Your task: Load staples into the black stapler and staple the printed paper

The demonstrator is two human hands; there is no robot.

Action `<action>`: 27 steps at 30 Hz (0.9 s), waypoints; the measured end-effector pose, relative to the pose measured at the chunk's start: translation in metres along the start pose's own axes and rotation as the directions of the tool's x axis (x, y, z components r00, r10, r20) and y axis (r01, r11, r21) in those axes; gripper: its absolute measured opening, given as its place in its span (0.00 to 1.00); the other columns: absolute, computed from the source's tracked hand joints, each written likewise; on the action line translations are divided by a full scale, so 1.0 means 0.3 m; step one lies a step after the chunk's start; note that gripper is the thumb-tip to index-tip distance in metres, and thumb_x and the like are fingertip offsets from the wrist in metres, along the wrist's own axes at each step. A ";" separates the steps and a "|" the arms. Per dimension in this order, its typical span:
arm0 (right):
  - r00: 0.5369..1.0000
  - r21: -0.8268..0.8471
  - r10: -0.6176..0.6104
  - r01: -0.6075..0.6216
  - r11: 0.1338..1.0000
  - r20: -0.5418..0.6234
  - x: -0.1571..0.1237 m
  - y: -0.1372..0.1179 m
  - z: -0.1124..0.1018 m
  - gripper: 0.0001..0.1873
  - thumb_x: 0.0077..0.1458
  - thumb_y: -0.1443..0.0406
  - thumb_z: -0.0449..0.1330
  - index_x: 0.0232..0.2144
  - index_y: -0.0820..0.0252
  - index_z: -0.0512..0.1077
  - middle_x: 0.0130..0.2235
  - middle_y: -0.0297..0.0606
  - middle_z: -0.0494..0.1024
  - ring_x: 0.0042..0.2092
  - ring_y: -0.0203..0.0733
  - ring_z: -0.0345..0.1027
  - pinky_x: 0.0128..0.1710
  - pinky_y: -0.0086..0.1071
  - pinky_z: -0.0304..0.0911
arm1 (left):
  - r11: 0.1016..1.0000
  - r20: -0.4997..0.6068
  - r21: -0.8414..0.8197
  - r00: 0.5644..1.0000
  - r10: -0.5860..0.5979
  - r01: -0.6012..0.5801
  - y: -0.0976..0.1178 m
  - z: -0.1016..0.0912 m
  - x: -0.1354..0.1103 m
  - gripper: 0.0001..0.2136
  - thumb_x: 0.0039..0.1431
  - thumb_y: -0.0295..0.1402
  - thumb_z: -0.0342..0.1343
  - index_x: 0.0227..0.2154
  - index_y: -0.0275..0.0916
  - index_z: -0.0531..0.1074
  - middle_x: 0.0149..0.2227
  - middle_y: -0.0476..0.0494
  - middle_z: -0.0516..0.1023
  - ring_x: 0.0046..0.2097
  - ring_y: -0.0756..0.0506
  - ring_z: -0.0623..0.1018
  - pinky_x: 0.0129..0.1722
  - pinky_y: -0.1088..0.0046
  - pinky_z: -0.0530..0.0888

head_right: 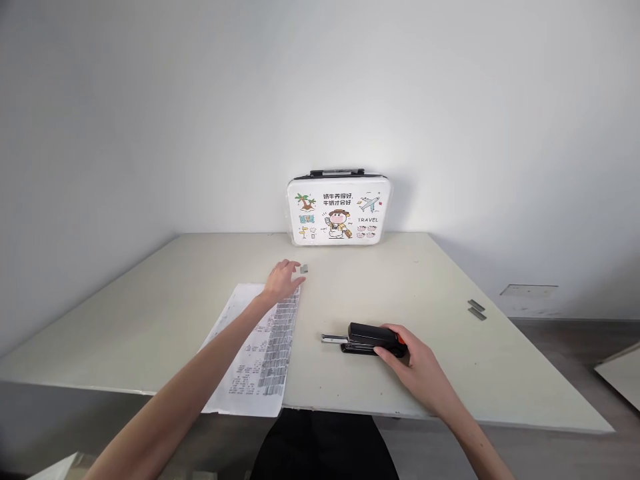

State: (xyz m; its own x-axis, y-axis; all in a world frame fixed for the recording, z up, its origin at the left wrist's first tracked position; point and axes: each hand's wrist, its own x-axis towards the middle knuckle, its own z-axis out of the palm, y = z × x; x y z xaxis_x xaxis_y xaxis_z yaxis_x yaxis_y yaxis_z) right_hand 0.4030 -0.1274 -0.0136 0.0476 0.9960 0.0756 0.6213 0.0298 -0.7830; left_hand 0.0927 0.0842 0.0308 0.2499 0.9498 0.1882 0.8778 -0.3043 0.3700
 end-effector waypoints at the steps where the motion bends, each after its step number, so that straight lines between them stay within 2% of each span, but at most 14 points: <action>1: 1.000 -0.001 0.008 -0.008 1.000 0.001 0.000 -0.002 -0.001 0.23 0.61 0.45 0.58 0.53 0.47 0.71 0.52 0.40 0.79 0.45 0.50 0.75 0.35 0.36 0.73 | 0.999 -0.006 0.011 0.999 -0.043 0.043 -0.007 0.020 0.034 0.18 0.64 0.37 0.60 0.55 0.39 0.73 0.53 0.35 0.76 0.58 0.35 0.73 0.57 0.60 0.68; 5: 1.000 0.006 0.007 -0.007 1.000 -0.004 -0.001 -0.012 -0.006 0.23 0.61 0.44 0.58 0.53 0.47 0.71 0.51 0.40 0.80 0.42 0.49 0.75 0.35 0.37 0.73 | 0.985 -0.013 0.035 0.986 -0.168 0.168 -0.020 0.089 0.102 0.20 0.63 0.41 0.60 0.54 0.38 0.74 0.56 0.32 0.73 0.59 0.33 0.72 0.57 0.59 0.67; 8: 1.000 0.007 -0.003 0.003 1.000 -0.017 -0.001 -0.015 -0.006 0.23 0.61 0.44 0.58 0.52 0.47 0.72 0.51 0.40 0.80 0.41 0.49 0.75 0.35 0.37 0.73 | 0.981 -0.016 0.047 0.982 -0.188 0.189 -0.025 0.102 0.110 0.17 0.62 0.41 0.61 0.50 0.39 0.76 0.56 0.33 0.74 0.59 0.34 0.72 0.58 0.60 0.67; 17: 1.000 0.012 -0.002 0.002 1.000 -0.017 0.000 -0.019 -0.008 0.23 0.60 0.45 0.58 0.52 0.47 0.73 0.51 0.39 0.81 0.44 0.50 0.76 0.34 0.36 0.72 | 0.997 0.072 0.054 0.996 -0.061 0.057 -0.059 0.005 0.106 0.13 0.62 0.36 0.65 0.48 0.42 0.76 0.49 0.42 0.81 0.48 0.41 0.80 0.48 0.67 0.75; 19: 1.000 0.009 0.005 -0.005 1.000 -0.012 0.001 -0.022 -0.009 0.23 0.60 0.45 0.58 0.52 0.47 0.73 0.51 0.38 0.81 0.44 0.50 0.76 0.33 0.36 0.72 | 0.997 0.097 0.067 0.995 -0.031 0.025 -0.061 -0.011 0.106 0.13 0.64 0.37 0.63 0.50 0.41 0.75 0.49 0.42 0.80 0.47 0.42 0.80 0.49 0.64 0.77; 23: 1.000 0.004 0.007 -0.007 1.000 -0.009 0.000 -0.021 -0.009 0.23 0.60 0.45 0.58 0.52 0.47 0.72 0.51 0.38 0.81 0.43 0.50 0.76 0.33 0.36 0.72 | 0.992 0.139 0.122 0.990 0.007 -0.025 -0.059 -0.030 0.112 0.16 0.70 0.38 0.58 0.55 0.38 0.72 0.56 0.38 0.75 0.51 0.41 0.78 0.50 0.56 0.78; 27: 1.000 0.011 0.011 -0.011 1.000 0.001 -0.001 -0.013 -0.006 0.23 0.61 0.45 0.58 0.52 0.46 0.72 0.52 0.37 0.80 0.44 0.49 0.76 0.34 0.35 0.72 | 0.981 0.161 0.191 0.987 0.001 -0.032 -0.063 -0.030 0.120 0.16 0.70 0.38 0.58 0.56 0.39 0.72 0.57 0.38 0.74 0.51 0.41 0.78 0.50 0.56 0.78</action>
State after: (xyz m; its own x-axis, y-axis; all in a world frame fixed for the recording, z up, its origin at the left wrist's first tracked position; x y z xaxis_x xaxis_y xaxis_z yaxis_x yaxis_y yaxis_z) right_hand 0.4020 -0.1281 -0.0094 0.0532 0.9964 0.0662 0.6120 0.0199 -0.7906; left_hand 0.0815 0.1235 0.0389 0.3130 0.9489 0.0395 0.9313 -0.3148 0.1835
